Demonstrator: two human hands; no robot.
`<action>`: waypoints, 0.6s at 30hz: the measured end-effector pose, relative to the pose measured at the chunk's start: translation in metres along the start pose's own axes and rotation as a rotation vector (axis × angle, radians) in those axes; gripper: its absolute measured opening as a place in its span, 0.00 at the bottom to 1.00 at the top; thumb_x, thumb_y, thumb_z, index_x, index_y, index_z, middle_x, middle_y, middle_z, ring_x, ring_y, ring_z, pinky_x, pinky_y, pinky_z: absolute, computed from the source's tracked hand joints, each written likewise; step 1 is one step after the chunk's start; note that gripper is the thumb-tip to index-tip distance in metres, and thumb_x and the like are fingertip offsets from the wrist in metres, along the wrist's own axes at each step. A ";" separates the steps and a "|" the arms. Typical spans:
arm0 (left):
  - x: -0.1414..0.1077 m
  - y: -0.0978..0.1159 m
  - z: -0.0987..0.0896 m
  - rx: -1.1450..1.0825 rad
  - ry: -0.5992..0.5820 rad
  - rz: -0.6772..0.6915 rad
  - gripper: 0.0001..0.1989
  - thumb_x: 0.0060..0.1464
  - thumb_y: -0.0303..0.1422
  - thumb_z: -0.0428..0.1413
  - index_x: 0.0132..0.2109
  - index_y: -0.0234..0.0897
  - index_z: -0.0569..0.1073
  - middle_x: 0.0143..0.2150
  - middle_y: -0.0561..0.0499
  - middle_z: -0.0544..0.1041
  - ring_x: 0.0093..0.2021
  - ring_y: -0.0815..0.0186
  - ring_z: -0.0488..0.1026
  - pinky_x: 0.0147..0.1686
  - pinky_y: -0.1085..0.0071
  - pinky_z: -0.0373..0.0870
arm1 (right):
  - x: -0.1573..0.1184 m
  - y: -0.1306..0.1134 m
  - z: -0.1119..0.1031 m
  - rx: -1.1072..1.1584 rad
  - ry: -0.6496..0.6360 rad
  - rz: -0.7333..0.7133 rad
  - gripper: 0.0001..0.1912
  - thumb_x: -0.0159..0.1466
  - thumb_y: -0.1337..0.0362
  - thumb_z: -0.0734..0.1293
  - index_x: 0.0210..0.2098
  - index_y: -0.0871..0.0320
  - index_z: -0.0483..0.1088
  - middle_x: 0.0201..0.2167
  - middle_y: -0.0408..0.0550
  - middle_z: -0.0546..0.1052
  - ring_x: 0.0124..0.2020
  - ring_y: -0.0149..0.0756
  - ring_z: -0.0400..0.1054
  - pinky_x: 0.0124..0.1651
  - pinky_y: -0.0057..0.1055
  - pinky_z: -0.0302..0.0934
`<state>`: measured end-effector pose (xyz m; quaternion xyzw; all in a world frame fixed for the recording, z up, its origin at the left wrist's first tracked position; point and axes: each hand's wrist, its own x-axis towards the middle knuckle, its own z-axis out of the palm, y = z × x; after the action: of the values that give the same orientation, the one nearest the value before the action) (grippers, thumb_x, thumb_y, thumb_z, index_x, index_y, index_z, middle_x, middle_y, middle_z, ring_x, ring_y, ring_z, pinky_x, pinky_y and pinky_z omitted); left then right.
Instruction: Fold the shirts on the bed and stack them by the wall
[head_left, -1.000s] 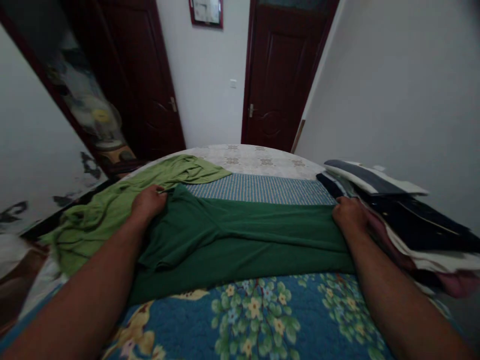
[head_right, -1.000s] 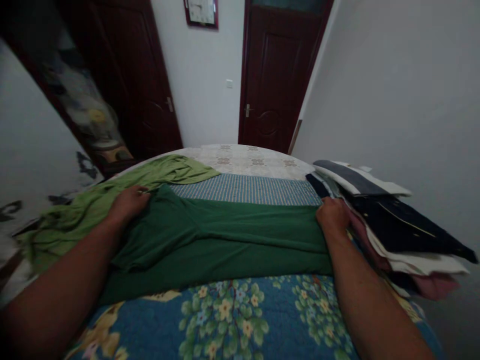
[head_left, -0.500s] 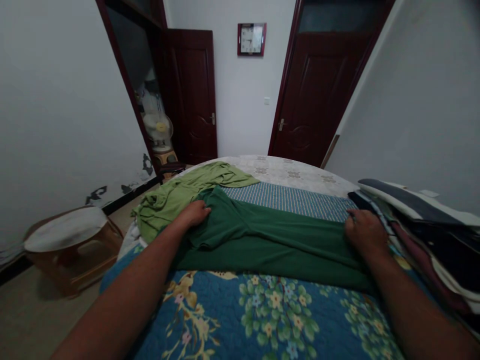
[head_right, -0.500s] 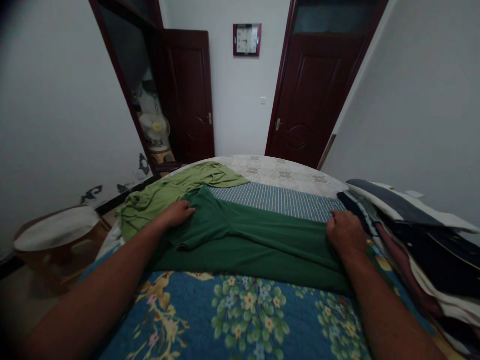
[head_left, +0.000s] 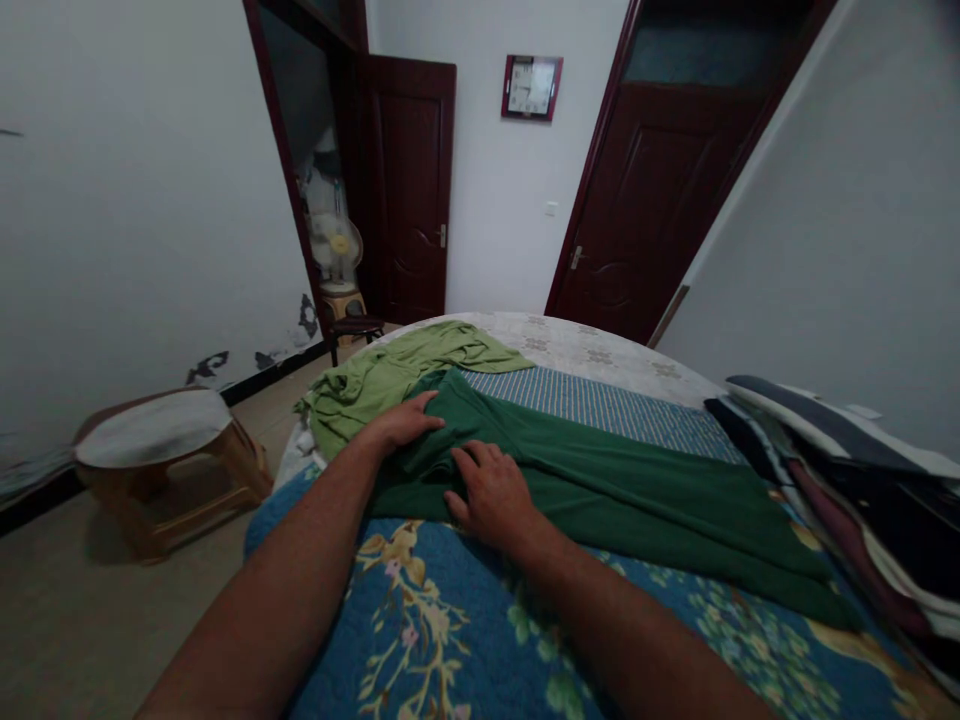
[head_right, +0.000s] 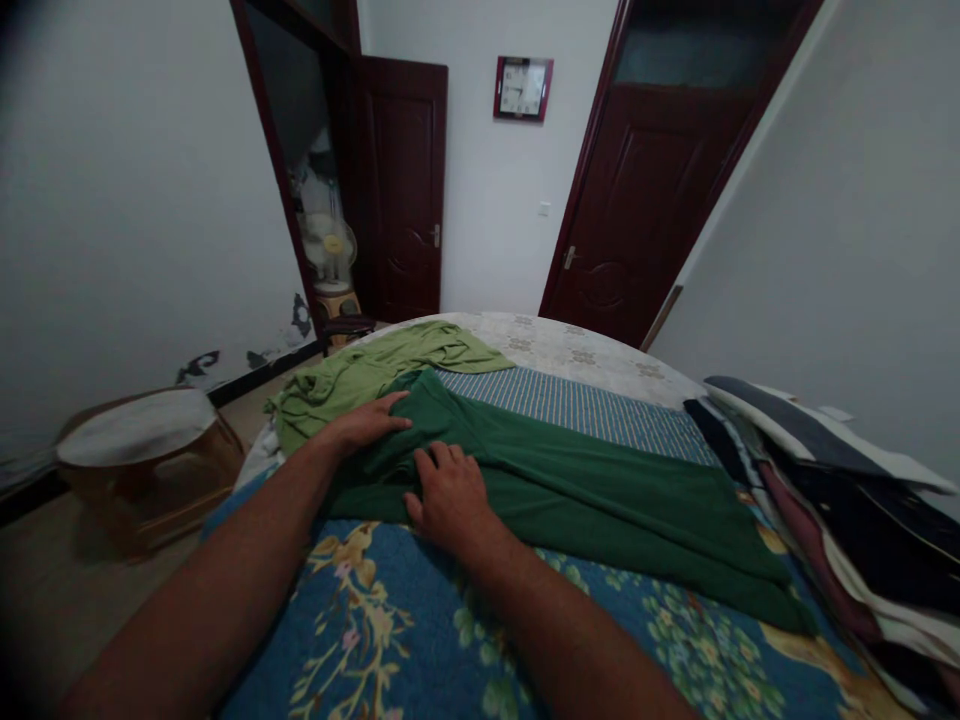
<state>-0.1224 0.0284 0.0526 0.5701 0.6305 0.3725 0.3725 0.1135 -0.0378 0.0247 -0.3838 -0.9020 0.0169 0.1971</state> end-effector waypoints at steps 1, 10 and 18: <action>-0.002 0.000 -0.003 -0.027 -0.009 -0.029 0.45 0.44 0.37 0.71 0.70 0.39 0.72 0.62 0.42 0.83 0.51 0.55 0.83 0.44 0.68 0.79 | 0.006 -0.003 0.007 -0.002 0.006 0.005 0.20 0.70 0.56 0.71 0.59 0.54 0.75 0.59 0.58 0.77 0.58 0.53 0.69 0.59 0.49 0.67; -0.011 -0.010 -0.024 -0.124 -0.391 -0.224 0.31 0.48 0.43 0.71 0.59 0.39 0.80 0.35 0.51 0.82 0.23 0.68 0.73 0.18 0.74 0.60 | 0.013 0.049 -0.016 0.448 0.419 -0.077 0.13 0.65 0.72 0.61 0.44 0.55 0.74 0.42 0.51 0.80 0.47 0.42 0.74 0.55 0.39 0.68; 0.020 -0.016 0.001 0.061 0.076 -0.084 0.23 0.61 0.46 0.61 0.55 0.33 0.77 0.46 0.38 0.85 0.39 0.56 0.84 0.33 0.68 0.77 | -0.032 0.070 -0.023 0.491 0.135 -0.248 0.14 0.62 0.73 0.61 0.42 0.54 0.73 0.40 0.49 0.78 0.44 0.42 0.72 0.50 0.39 0.67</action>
<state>-0.1298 0.0471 0.0371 0.5396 0.6787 0.3584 0.3462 0.1898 -0.0137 0.0221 -0.2116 -0.8958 0.1850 0.3442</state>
